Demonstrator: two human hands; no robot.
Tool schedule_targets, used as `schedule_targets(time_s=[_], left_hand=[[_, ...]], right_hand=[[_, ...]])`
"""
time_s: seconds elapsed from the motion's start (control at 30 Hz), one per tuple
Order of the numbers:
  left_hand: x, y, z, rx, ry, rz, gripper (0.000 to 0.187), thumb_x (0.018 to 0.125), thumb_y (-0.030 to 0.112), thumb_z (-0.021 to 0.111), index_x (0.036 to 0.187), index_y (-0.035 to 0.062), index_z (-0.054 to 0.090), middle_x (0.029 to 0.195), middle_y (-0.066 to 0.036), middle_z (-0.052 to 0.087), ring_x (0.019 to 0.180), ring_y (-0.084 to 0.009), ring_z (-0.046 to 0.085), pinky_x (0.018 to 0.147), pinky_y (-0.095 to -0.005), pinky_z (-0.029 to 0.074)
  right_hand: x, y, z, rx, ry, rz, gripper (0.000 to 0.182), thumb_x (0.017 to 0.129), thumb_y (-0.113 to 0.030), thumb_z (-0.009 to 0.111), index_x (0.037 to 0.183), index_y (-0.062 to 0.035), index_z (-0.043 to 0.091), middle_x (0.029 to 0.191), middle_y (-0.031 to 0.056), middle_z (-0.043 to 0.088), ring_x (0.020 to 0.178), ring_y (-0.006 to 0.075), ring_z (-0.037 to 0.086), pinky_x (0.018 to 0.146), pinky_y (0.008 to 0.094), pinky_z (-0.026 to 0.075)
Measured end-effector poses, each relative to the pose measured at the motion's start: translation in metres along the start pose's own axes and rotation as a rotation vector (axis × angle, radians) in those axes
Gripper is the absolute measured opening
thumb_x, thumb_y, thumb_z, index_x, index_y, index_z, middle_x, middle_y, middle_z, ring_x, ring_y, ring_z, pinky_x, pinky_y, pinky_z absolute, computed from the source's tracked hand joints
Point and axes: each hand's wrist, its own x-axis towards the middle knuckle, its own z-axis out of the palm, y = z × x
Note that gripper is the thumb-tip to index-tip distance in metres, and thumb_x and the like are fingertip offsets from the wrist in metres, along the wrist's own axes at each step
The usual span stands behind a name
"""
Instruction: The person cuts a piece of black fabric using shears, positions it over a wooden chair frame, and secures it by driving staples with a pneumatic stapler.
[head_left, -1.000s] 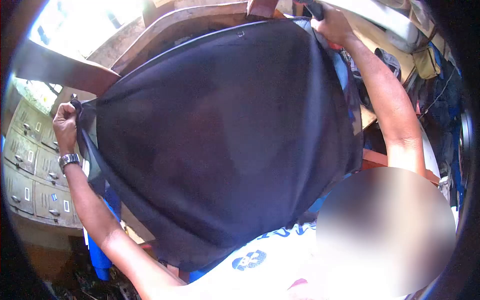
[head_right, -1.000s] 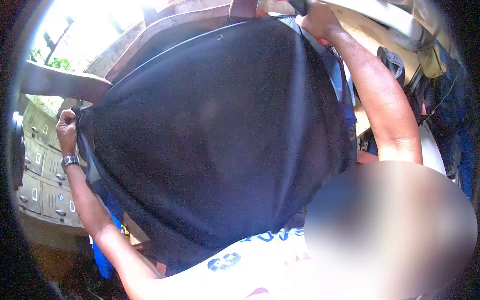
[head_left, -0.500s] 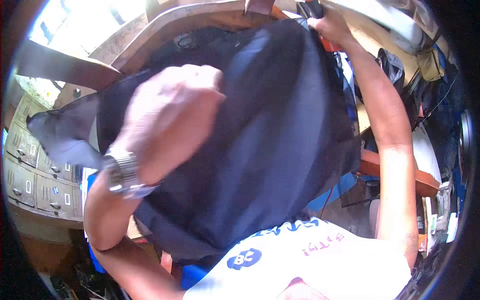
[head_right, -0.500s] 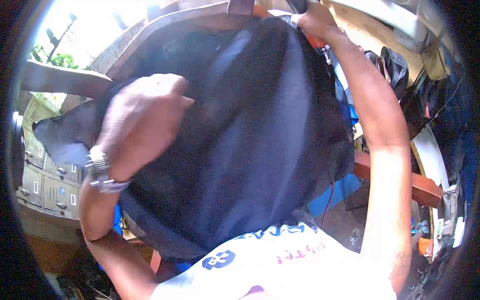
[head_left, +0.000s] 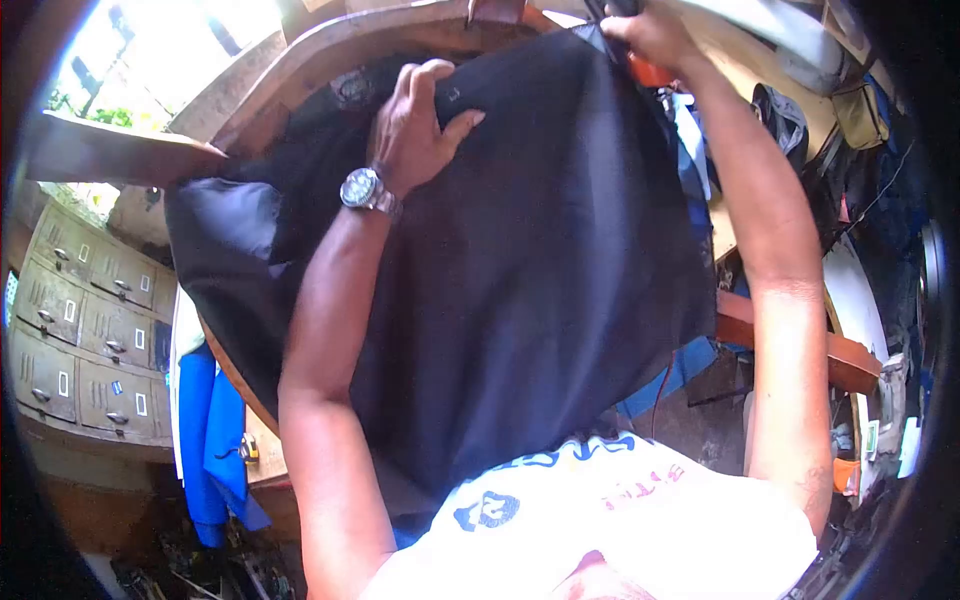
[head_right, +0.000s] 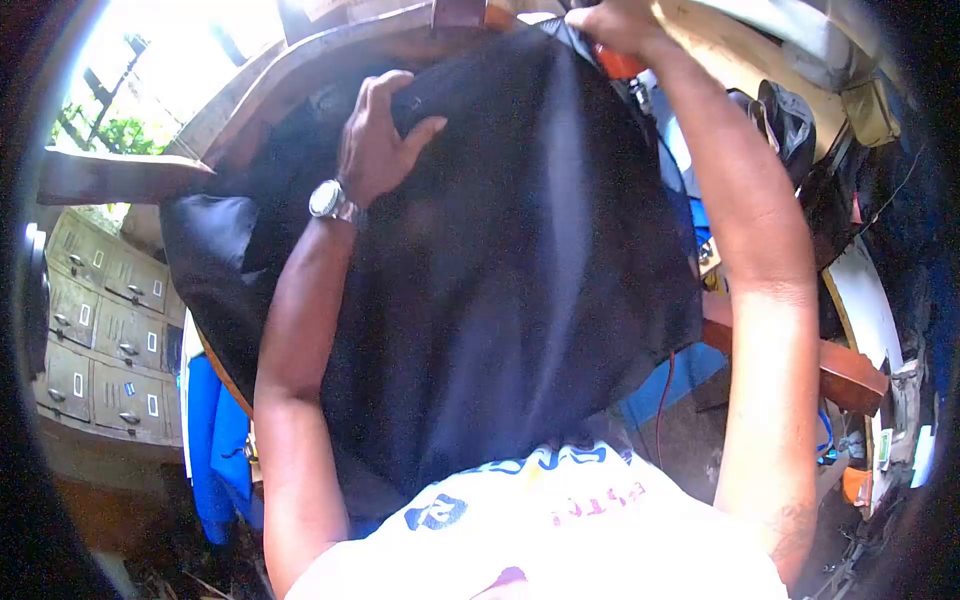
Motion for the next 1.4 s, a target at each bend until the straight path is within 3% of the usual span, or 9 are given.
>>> schedule_targets(time_s=[0.03, 0.2, 0.53, 0.67, 0.97, 1.1, 1.3, 1.37, 1.4], left_hand=[[0.001, -0.002, -0.002, -0.012, 0.020, 0.050, 0.054, 0.081, 0.031, 0.086, 0.121, 0.0093, 0.058, 0.106, -0.014, 0.063, 0.078, -0.0291, 0.066, 0.072, -0.0408, 0.056], [0.031, -0.022, -0.021, 0.038, 0.056, 0.175, 0.046, 0.079, 0.033, 0.089, 0.113, 0.0093, 0.070, 0.112, -0.011, 0.069, 0.104, -0.0276, 0.068, 0.087, -0.0394, 0.057], [0.065, -0.050, -0.041, 0.005, -0.054, 0.102, 0.032, 0.081, 0.035, 0.086, 0.098, 0.0098, 0.077, 0.103, -0.006, 0.074, 0.093, -0.0254, 0.071, 0.084, -0.0365, 0.056], [0.055, -0.059, -0.034, -0.045, -0.115, 0.084, 0.030, 0.085, 0.033, 0.084, 0.102, 0.0091, 0.077, 0.101, -0.006, 0.075, 0.093, -0.0216, 0.071, 0.087, -0.0352, 0.056], [0.073, -0.072, -0.026, 0.225, -0.160, -0.056, 0.033, 0.095, 0.040, 0.070, 0.110, 0.0106, 0.075, 0.098, -0.013, 0.076, 0.090, -0.0277, 0.073, 0.084, -0.0412, 0.055], [0.079, -0.059, -0.026, 0.259, -0.113, -0.123, 0.036, 0.094, 0.044, 0.069, 0.109, 0.0113, 0.075, 0.093, -0.014, 0.076, 0.087, -0.0303, 0.074, 0.083, -0.0439, 0.055], [0.096, -0.043, -0.032, 0.303, -0.193, -0.214, 0.026, 0.088, 0.031, 0.069, 0.103, 0.0094, 0.072, 0.099, -0.018, 0.074, 0.098, -0.0392, 0.071, 0.085, -0.0504, 0.056], [0.095, -0.039, -0.029, 0.318, -0.255, -0.247, 0.029, 0.087, 0.031, 0.069, 0.106, 0.0101, 0.073, 0.102, -0.018, 0.074, 0.101, -0.0388, 0.070, 0.087, -0.0506, 0.056], [0.100, -0.032, -0.031, 0.338, -0.286, -0.293, 0.030, 0.086, 0.032, 0.069, 0.108, 0.0105, 0.074, 0.104, -0.018, 0.074, 0.103, -0.0385, 0.070, 0.088, -0.0505, 0.056]], right_hand=[[0.004, 0.015, 0.001, -0.022, 0.062, -0.231, 0.051, 0.078, -0.013, 0.071, 0.127, -0.0035, 0.067, 0.095, 0.0100, 0.071, 0.075, 0.0220, 0.068, 0.071, 0.0353, 0.055], [0.005, 0.003, -0.009, 0.208, -0.165, 0.189, 0.008, 0.080, -0.010, 0.074, 0.084, -0.0081, 0.067, 0.073, -0.0023, 0.059, 0.064, 0.0095, 0.053, 0.056, 0.0307, 0.043], [0.024, 0.014, 0.005, 0.374, -0.302, 0.313, 0.011, 0.080, -0.015, 0.075, 0.088, -0.0085, 0.070, 0.076, -0.0018, 0.062, 0.067, 0.0108, 0.058, 0.058, 0.0315, 0.046], [0.023, 0.052, 0.006, 0.249, -0.305, 0.405, 0.037, 0.080, -0.030, 0.079, 0.113, -0.0124, 0.077, 0.114, 0.0016, 0.073, 0.103, 0.0142, 0.067, 0.092, 0.0317, 0.049], [0.027, 0.023, 0.019, 0.181, -0.282, 0.285, 0.015, 0.080, -0.018, 0.077, 0.088, -0.0075, 0.070, 0.076, -0.0006, 0.062, 0.066, 0.0126, 0.058, 0.059, 0.0336, 0.047], [0.037, 0.007, 0.001, -0.071, -0.046, 0.253, 0.021, 0.078, -0.020, 0.081, 0.079, -0.0060, 0.065, 0.074, 0.0031, 0.061, 0.065, 0.0158, 0.058, 0.060, 0.0369, 0.049], [0.011, -0.092, -0.071, -0.331, 0.274, 0.323, 0.045, 0.088, -0.019, 0.076, 0.119, 0.0111, 0.061, 0.089, 0.0142, 0.069, 0.077, 0.0233, 0.069, 0.067, 0.0379, 0.056], [-0.026, -0.146, -0.086, -0.574, 0.417, 0.219, 0.034, 0.092, -0.025, 0.071, 0.103, 0.0073, 0.069, 0.084, 0.0111, 0.071, 0.074, 0.0210, 0.070, 0.065, 0.0352, 0.055], [-0.030, -0.142, -0.105, -0.289, 0.292, 0.048, 0.033, 0.093, -0.029, 0.073, 0.095, 0.0031, 0.070, 0.079, 0.0072, 0.070, 0.066, 0.0159, 0.068, 0.059, 0.0314, 0.053]])
